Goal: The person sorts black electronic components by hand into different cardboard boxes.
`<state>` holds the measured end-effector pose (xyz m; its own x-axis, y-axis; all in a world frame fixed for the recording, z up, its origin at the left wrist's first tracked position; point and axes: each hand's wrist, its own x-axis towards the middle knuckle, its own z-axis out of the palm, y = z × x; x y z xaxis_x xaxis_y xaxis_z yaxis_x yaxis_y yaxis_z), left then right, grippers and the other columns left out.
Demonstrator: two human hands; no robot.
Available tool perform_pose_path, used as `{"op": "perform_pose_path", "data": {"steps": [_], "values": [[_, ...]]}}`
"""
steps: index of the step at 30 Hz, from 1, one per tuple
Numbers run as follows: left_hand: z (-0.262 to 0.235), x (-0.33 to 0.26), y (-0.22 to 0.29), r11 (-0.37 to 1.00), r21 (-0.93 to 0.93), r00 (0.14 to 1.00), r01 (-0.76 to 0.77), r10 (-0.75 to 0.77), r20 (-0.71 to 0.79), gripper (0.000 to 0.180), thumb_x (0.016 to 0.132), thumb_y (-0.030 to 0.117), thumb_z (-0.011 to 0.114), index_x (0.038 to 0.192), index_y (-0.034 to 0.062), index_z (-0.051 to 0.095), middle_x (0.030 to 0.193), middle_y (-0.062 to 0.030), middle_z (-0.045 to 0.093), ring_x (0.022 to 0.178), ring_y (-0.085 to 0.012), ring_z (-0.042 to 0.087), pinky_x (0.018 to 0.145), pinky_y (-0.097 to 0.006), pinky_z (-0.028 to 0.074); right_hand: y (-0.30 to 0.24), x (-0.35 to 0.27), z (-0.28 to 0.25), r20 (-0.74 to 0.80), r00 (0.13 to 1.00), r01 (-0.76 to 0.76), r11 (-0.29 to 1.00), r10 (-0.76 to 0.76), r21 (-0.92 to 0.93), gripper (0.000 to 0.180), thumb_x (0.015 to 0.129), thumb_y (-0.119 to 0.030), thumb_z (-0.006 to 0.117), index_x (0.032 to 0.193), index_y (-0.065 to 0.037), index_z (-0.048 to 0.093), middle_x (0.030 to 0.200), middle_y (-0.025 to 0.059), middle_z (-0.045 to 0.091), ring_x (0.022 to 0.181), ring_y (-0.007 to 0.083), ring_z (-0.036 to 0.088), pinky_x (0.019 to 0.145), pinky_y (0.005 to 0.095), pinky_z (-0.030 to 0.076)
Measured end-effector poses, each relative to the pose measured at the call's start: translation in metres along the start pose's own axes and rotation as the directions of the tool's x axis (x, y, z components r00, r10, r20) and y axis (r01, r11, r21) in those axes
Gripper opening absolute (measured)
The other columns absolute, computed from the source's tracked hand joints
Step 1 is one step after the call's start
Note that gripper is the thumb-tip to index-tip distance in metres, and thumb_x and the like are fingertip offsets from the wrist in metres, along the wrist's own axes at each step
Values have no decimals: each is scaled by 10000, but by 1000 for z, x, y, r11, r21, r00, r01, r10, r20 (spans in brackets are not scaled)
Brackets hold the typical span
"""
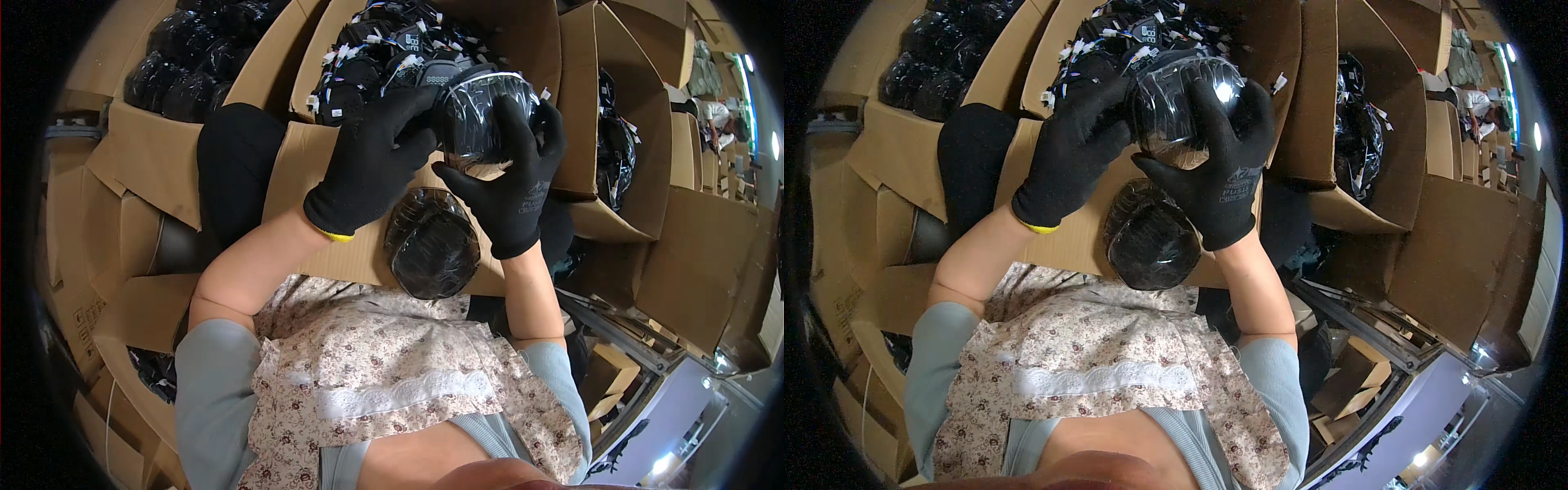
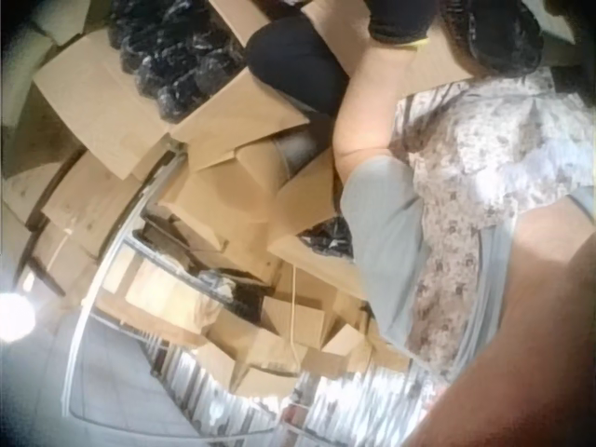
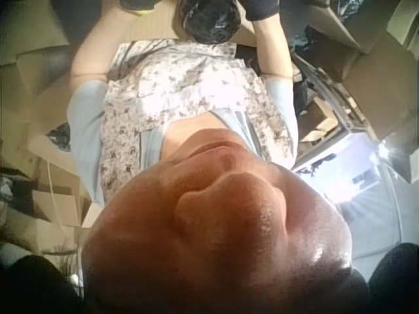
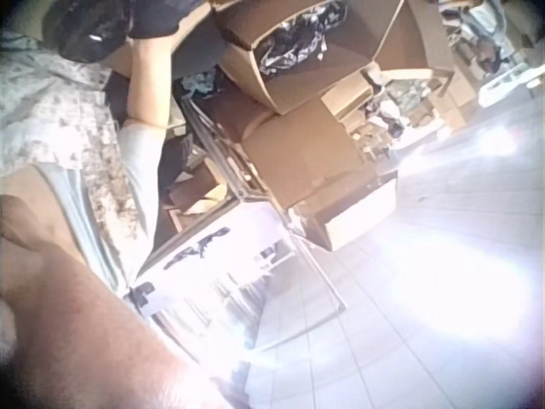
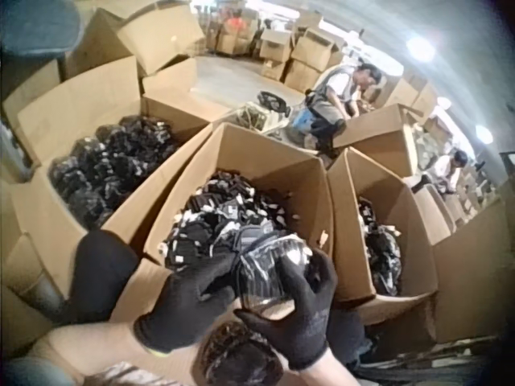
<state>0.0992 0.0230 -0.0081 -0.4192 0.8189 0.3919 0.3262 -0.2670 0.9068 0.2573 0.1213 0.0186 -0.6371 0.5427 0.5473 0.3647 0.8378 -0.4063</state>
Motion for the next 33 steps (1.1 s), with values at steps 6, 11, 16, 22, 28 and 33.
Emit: {"op": "perform_pose_path", "data": {"steps": [6,11,16,22,28,33], "values": [[1,-2,2,991,128,1000,26,-24,-12,369,837,13,607,1205,1,590,1092,-188,646,989,-262,643,858,-345,496,-14,0,-11,41,999,-18,994,23,-109,907,516,-196,921,1320,-121,509,1353,210,344,1213,375,449,1013,465,410],[1,-5,3,999,41,999,35,-34,-27,361,850,41,617,1208,4,587,1075,-151,654,973,-229,641,847,-329,494,-18,-1,-11,26,999,-16,987,20,-158,911,518,-205,924,1320,-123,502,1336,216,348,1199,377,454,998,463,419],[3,1,8,873,-415,965,256,-256,58,354,891,125,646,1212,-3,569,1047,-75,650,941,-147,611,841,-294,491,-14,-16,4,-61,998,-12,1000,11,-28,927,534,-230,924,1339,-127,477,1323,219,357,1227,405,429,1031,469,398],[-2,-1,17,865,-296,913,406,-373,163,420,878,209,705,1206,-13,566,1060,-44,617,944,-106,571,845,-266,484,7,-18,0,-102,977,-135,916,186,377,742,778,-206,756,1401,-56,381,1435,174,333,1308,314,382,1054,402,384],[0,-3,-12,944,-226,967,240,-213,138,446,868,246,726,1204,-3,572,1075,-24,593,954,-97,545,838,-249,463,26,-9,3,160,891,-370,474,426,799,244,987,-146,500,1192,-21,542,1074,49,582,981,106,516,867,253,433],[2,7,-13,936,-220,959,275,-251,131,369,886,205,698,1182,13,588,1070,-9,588,926,-91,540,818,-238,459,38,-3,6,161,883,-390,498,441,775,207,995,-179,499,1123,-27,558,969,34,610,871,96,567,752,250,476]]}}
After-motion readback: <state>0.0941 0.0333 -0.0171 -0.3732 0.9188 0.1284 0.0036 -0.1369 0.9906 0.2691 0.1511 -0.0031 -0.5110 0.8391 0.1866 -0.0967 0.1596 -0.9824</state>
